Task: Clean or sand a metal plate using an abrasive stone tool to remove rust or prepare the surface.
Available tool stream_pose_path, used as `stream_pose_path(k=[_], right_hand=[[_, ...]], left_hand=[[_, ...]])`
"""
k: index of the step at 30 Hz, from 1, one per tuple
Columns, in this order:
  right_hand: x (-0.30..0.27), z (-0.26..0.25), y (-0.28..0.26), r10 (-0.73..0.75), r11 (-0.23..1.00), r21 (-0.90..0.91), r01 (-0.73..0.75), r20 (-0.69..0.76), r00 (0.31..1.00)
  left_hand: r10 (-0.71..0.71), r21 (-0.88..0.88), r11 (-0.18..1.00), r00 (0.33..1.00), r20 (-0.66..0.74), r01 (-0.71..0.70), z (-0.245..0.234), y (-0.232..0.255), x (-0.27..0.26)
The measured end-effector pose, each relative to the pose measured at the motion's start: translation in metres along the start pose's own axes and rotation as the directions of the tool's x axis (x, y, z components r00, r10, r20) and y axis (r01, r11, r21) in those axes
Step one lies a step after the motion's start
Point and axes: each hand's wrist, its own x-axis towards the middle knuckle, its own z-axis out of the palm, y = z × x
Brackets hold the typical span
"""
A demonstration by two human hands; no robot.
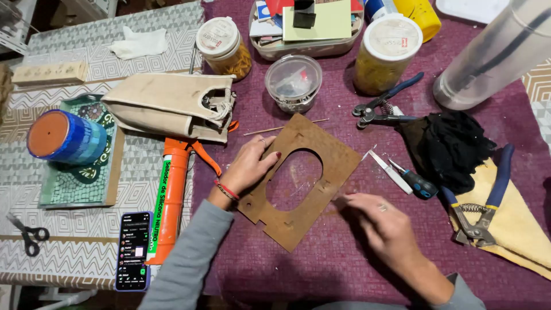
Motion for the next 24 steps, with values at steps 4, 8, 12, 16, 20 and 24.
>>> stream_pose_path(k=[4, 8, 12, 16, 20, 24], right_hand=[[-0.004, 0.032, 0.000, -0.263, 0.907, -0.323, 0.270, 0.067, 0.963], [0.008, 0.036, -0.024, -0.409, 0.824, -0.328, 0.462, 0.221, 0.886], [0.018, 0.045, -0.023, -0.392, 0.772, -0.408, 0.488, 0.299, 0.870], [0.001, 0.059, -0.028, -0.335, 0.801, -0.372, 0.469, 0.371, 0.866], [0.001, 0.060, -0.013, -0.382, 0.773, -0.363, 0.520, 0.388, 0.839], [-0.003, 0.064, 0.002, -0.347, 0.727, -0.478, 0.493, 0.363, 0.865]], left_hand=[[-0.118, 0.068, 0.990, 0.987, -0.107, 0.126, 0.025, 0.009, -0.008], [-0.085, 0.176, 0.975, 0.961, -0.263, 0.134, 0.035, 0.018, -0.014], [-0.009, 0.163, 0.984, 0.944, -0.330, 0.066, 0.036, 0.014, -0.014], [-0.009, 0.135, 0.989, 0.930, -0.368, 0.062, 0.036, 0.014, -0.018], [-0.013, 0.116, 0.991, 0.915, -0.403, 0.065, 0.036, 0.016, -0.017], [-0.002, 0.110, 0.993, 0.912, -0.411, 0.052, 0.032, 0.018, -0.019]])
